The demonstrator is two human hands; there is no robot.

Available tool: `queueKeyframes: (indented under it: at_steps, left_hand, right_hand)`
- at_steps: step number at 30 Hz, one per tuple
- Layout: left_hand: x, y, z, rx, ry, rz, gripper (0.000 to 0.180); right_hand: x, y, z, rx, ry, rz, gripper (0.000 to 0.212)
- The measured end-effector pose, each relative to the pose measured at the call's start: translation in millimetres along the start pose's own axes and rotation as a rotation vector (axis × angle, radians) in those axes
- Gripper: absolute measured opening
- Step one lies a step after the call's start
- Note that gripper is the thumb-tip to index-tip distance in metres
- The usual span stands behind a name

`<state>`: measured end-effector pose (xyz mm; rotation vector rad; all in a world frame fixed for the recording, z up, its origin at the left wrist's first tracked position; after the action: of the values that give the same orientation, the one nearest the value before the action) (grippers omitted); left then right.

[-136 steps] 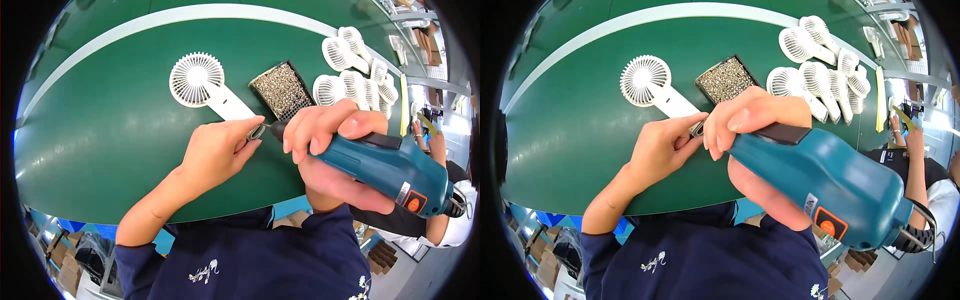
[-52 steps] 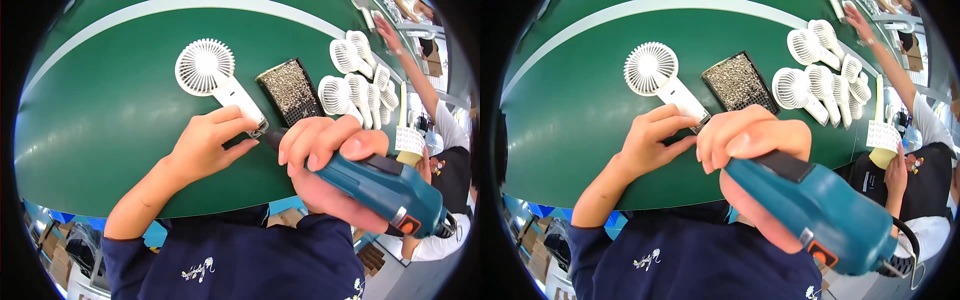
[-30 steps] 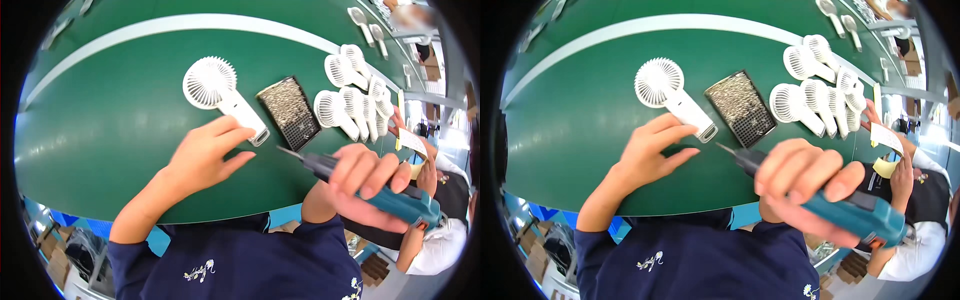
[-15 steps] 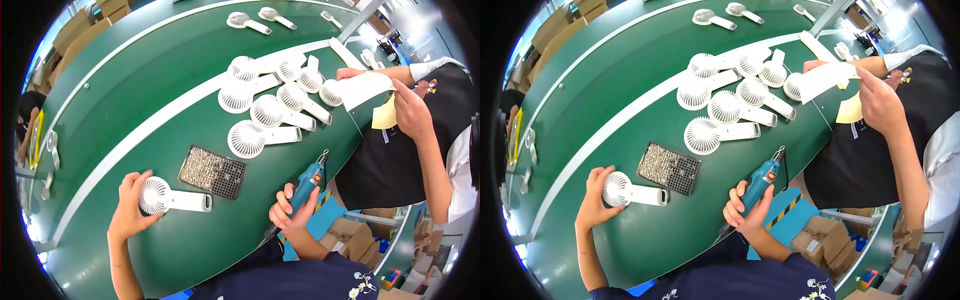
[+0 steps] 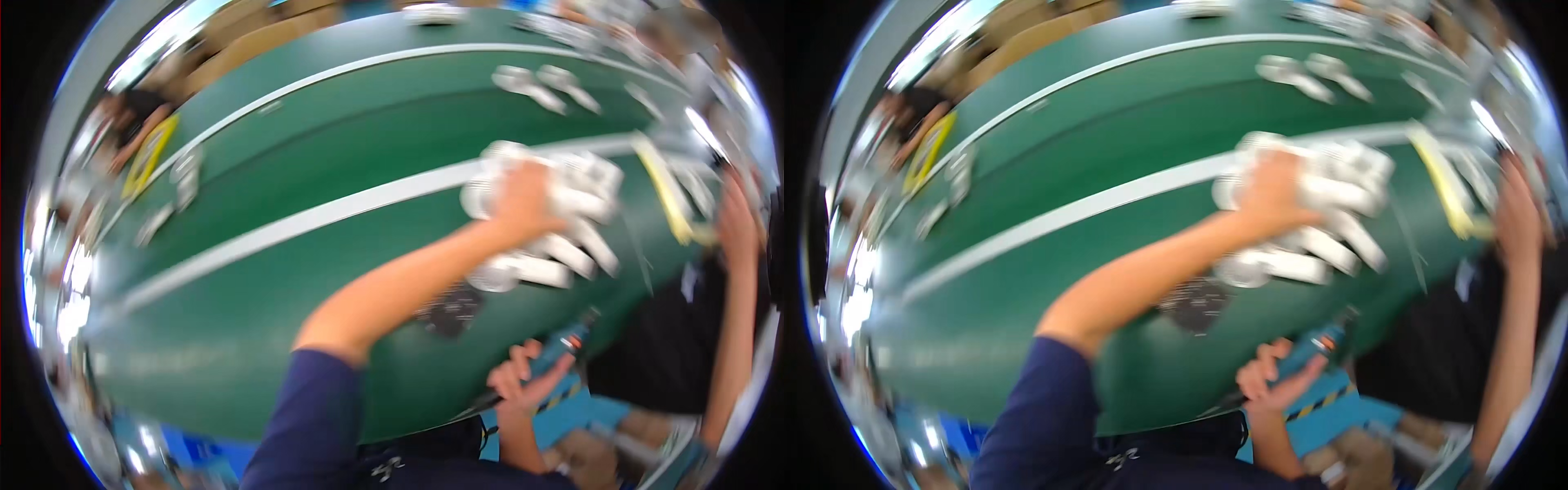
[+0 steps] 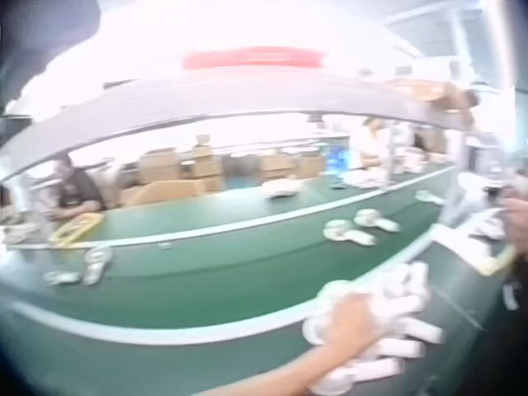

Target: Assembling portable electric fans using an electric screwdriver on a factory assembly line.

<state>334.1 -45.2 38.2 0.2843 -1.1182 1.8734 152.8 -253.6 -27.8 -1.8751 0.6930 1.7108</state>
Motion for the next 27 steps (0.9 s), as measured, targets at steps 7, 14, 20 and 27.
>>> queueKeyframes:
  at_steps: [7, 14, 20, 27]
  left_hand:
    - [70, 24, -38, -0.118, -0.048, -0.002, 0.073]
    - [325, 106, -277, 0.433, -1.149, 0.253, 0.057]
    - [456, 166, -417, 1.037, -1.361, 0.264, 0.055]
    - [580, 224, -445, 1.346, -1.158, 0.542, 0.051]
  right_hand:
    - [-3, 6, -14, 0.116, 0.174, 0.156, 0.056]
    - [-25, -3, -7, 0.055, 0.107, 0.232, 0.071]
    - [-24, -3, -7, 0.077, 0.185, 0.274, 0.072]
    - [-25, -10, -9, -0.01, 0.293, 0.224, 0.071]
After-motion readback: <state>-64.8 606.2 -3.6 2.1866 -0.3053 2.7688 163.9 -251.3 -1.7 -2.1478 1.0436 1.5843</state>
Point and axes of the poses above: each hand's wrist, its own y-axis away from the middle knuckle, its own x-axis out of the back of the hand, z = x × y, the point moved 1 cm from there along -y, towards the middle knuckle, and after that the axes turned 7 degrees about -x, right-handed, at the moved point
